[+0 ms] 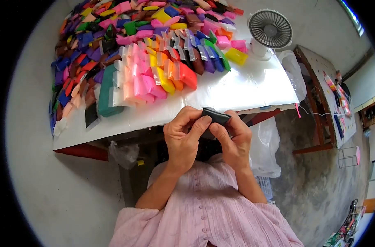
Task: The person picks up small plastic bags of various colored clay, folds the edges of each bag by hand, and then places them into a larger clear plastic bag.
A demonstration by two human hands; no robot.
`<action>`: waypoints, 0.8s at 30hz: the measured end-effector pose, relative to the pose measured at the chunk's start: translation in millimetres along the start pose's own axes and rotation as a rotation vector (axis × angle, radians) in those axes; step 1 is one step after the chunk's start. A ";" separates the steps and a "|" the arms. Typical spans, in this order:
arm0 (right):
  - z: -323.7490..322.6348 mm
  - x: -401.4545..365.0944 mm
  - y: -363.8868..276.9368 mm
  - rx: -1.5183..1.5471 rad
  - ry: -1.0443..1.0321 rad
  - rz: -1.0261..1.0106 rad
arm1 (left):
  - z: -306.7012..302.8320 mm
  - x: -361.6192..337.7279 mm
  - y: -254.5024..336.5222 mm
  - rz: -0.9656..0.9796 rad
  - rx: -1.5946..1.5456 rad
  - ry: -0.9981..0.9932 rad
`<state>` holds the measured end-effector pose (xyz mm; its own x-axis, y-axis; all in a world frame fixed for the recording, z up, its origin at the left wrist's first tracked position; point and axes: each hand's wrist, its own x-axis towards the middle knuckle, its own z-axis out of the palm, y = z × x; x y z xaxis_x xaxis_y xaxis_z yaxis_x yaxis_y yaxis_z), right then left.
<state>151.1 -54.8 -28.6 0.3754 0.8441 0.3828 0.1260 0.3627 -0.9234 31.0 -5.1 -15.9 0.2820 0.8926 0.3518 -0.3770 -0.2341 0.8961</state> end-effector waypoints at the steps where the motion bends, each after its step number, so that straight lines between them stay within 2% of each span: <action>1: -1.0 0.7 3.7 -0.017 0.007 -0.012 | 0.5 0.1 0.6 -0.019 0.000 0.008; 5: -1.3 4.8 3.7 -0.030 0.006 -0.010 | 3.7 1.6 4.4 -0.136 -0.086 0.066; 8: 5.7 3.0 -5.1 0.023 -0.040 0.124 | 0.8 2.9 1.5 -0.017 -0.023 0.116; 12: 3.3 2.3 6.6 -0.023 -0.044 0.041 | -3.6 2.0 -4.6 -0.054 0.021 0.066; 15: 6.0 5.9 -11.3 0.115 0.013 0.175 | -5.1 0.8 0.2 -0.099 0.103 0.034; 17: -1.0 11.0 -6.6 0.022 0.028 0.234 | -10.7 -4.1 7.5 -0.132 0.247 -0.005; 21: 1.7 18.8 -7.1 -0.054 0.052 0.320 | -16.7 -11.6 9.6 0.003 0.592 -0.081; 24: 5.7 19.0 2.6 -0.185 0.086 0.241 | -18.8 -12.3 3.1 0.170 0.741 -0.052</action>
<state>153.4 -35.6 -23.6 0.4900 0.8578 0.1551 0.1860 0.0710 -0.9800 9.8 -9.5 -22.5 0.3208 0.8064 0.4967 0.2670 -0.5802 0.7695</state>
